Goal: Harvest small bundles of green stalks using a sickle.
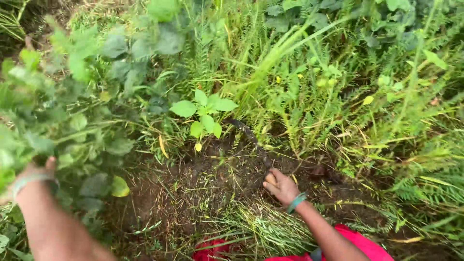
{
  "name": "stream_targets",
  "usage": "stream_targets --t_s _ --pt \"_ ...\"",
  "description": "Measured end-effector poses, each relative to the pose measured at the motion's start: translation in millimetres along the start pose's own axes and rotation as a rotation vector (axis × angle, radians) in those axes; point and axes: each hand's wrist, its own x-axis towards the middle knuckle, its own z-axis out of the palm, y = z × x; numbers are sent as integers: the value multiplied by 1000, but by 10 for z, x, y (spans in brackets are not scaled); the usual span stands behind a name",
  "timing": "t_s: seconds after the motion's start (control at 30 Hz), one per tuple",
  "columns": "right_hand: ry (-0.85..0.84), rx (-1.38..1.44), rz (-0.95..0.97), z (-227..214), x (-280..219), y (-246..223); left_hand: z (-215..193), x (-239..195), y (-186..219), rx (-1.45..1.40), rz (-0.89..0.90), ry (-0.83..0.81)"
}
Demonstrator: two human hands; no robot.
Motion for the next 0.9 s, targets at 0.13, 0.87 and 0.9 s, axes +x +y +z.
stream_targets --t_s 0.13,0.87,0.9 --pt "25 -207 -27 10 25 126 229 66 -75 -121 -71 -115" --pt "-418 -305 137 -1590 -681 -280 54 -3293 2112 426 849 -397" --pt "-417 -267 114 -1555 -643 -240 414 -3304 2216 415 797 -677"
